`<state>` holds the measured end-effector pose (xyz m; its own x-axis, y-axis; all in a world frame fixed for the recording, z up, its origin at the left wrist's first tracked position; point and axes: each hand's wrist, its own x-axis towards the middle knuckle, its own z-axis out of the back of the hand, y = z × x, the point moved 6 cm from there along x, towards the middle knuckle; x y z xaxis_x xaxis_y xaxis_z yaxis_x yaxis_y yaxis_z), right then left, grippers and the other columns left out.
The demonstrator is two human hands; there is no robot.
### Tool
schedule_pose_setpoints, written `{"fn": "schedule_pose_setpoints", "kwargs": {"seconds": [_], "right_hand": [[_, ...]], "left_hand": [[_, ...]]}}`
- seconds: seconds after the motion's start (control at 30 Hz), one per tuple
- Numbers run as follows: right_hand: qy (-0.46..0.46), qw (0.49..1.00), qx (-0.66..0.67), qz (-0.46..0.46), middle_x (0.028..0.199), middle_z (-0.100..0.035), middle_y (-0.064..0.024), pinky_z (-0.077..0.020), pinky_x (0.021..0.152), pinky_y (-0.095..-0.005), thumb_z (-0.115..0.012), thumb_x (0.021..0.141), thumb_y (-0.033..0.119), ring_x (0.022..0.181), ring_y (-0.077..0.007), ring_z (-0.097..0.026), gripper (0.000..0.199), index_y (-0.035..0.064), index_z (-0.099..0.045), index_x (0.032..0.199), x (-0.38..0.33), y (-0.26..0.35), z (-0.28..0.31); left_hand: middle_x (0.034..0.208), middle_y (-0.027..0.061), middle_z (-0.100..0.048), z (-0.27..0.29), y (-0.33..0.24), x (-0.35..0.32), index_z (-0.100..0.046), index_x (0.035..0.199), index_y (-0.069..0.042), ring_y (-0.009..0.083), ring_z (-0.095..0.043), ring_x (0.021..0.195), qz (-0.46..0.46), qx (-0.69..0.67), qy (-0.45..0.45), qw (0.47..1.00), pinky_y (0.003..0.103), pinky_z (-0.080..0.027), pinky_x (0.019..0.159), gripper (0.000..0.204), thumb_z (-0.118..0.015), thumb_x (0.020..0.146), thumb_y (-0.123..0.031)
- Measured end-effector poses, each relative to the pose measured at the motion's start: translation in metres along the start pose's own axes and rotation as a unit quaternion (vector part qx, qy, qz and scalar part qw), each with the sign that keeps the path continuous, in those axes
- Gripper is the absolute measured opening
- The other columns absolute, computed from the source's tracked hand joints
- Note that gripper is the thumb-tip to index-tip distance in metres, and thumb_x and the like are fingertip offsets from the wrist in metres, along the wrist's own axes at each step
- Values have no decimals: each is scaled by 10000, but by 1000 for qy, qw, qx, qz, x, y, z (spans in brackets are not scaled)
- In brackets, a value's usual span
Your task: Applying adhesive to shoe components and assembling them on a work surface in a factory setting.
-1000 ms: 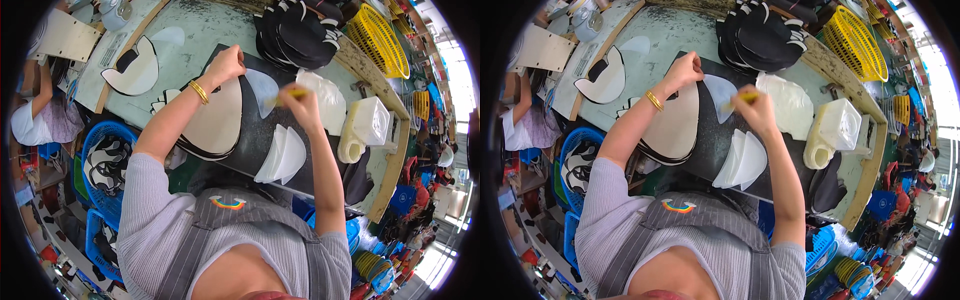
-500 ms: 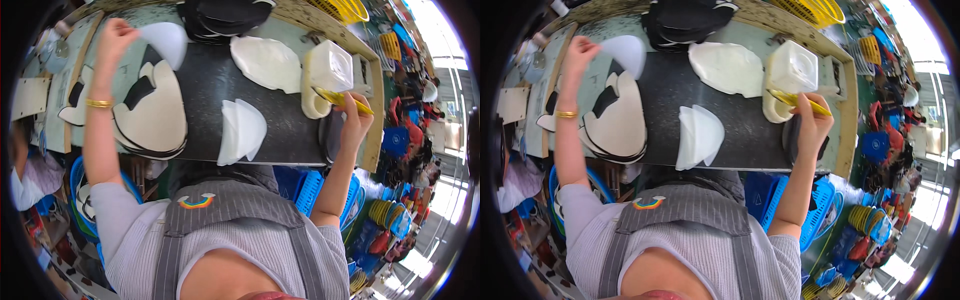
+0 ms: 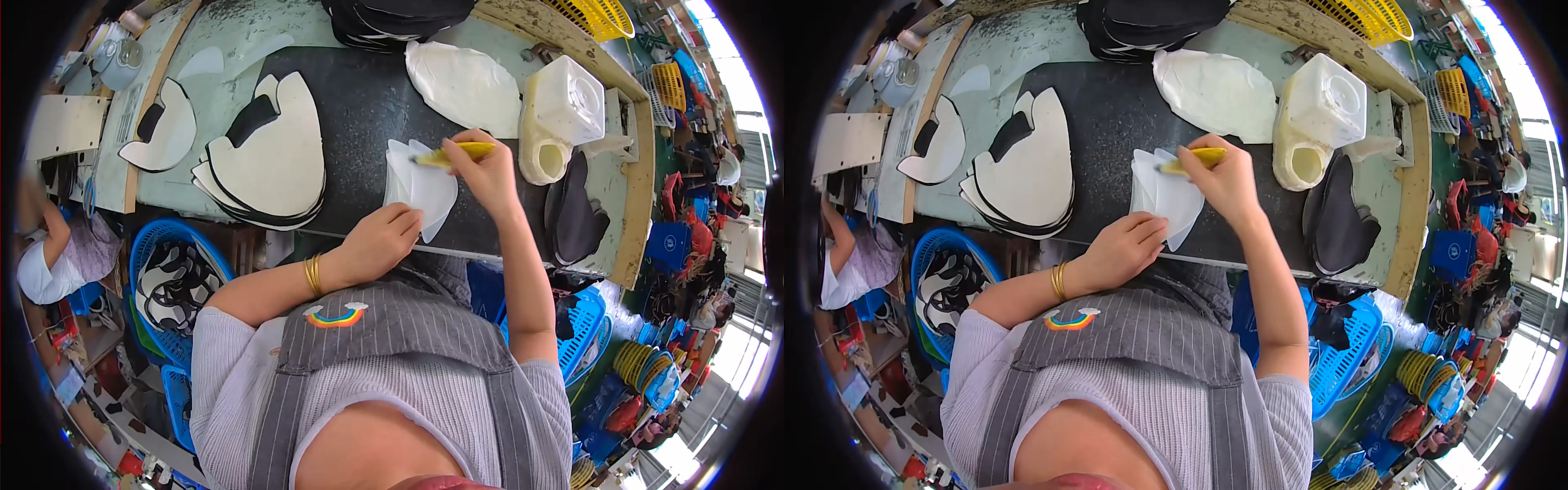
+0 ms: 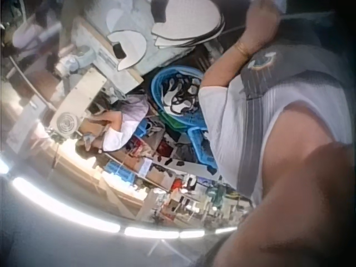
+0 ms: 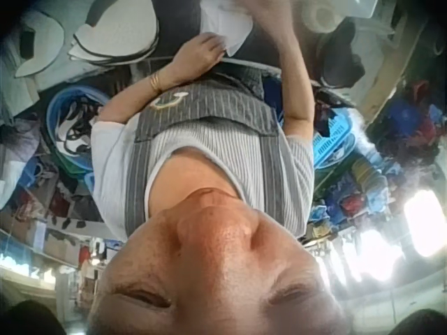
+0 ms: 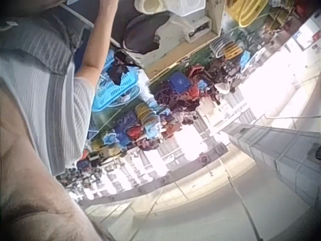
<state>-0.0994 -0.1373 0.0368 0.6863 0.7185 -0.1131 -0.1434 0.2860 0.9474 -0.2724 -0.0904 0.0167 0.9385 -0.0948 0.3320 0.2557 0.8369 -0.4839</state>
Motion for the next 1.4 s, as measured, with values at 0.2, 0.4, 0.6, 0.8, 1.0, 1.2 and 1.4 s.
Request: {"fn": "schedule_pose_setpoints", "kwargs": {"seconds": [0.2, 0.4, 0.6, 0.8, 1.0, 1.2, 1.4], "right_hand": [[-1, 995, -60, 74, 693, -618, -37, -434, 498, -194, -641, 828, 135, 559, -58, -539, 152, -11, -611, 794, -1, -13, 0], [-39, 998, 42, 8, 693, -601, -20, -427, 511, -195, -650, 833, 100, 587, -49, -541, 121, -8, -610, 798, -48, -6, 8], [37, 997, 11, -62, 654, -604, -41, -439, 509, -207, -662, 826, 129, 583, -62, -565, 145, -6, -620, 793, -46, -13, -8], [-1, 986, -87, 141, 723, -607, -78, -443, 530, -237, -664, 802, 63, 612, -96, -565, 79, -2, -624, 823, -43, -8, -16], [-186, 976, 108, 45, 819, -626, -103, -520, 538, -259, -580, 868, 81, 650, -154, -614, 125, -39, -616, 873, -53, 0, 65], [-159, 980, 82, 91, 802, -634, -101, -490, 594, -251, -590, 864, 125, 676, -149, -619, 201, -65, -617, 925, -2, 26, 63], [61, 983, 42, 169, 731, -629, -39, -460, 604, -234, -664, 795, 143, 659, -91, -564, 184, -31, -631, 843, 113, 43, -79]], "left_hand": [[1012, 107, -590, -1, 0, -7, -599, 949, 23, 241, -577, 914, 12, 29, -19, 999, 307, -511, 767, 253, -646, 720, -73], [964, 100, -605, 4, 3, -13, -611, 919, 21, 233, -592, 854, 11, 32, -33, 999, 300, -525, 697, 212, -608, 730, -76], [928, 93, -594, 5, 1, -17, -599, 898, 15, 230, -594, 831, 1, 52, -37, 998, 297, -517, 676, 216, -592, 700, -69], [902, 93, -584, 9, 5, -18, -593, 888, 7, 221, -590, 799, 16, 67, -75, 995, 292, -511, 674, 210, -593, 690, -62], [936, 114, -590, 50, 15, -6, -582, 893, 14, 245, -608, 757, -44, 91, -86, 991, 284, -513, 655, 185, -622, 735, -74], [766, 72, -645, 116, 162, 45, -616, 935, 34, 107, -616, 706, 357, -293, -46, 886, 250, -507, 628, 185, -605, 853, -132], [743, 135, -672, 95, 244, 55, -673, 770, 9, 194, -669, 676, 346, -109, 53, 930, 316, -532, 630, 108, -623, 701, -57]]}}
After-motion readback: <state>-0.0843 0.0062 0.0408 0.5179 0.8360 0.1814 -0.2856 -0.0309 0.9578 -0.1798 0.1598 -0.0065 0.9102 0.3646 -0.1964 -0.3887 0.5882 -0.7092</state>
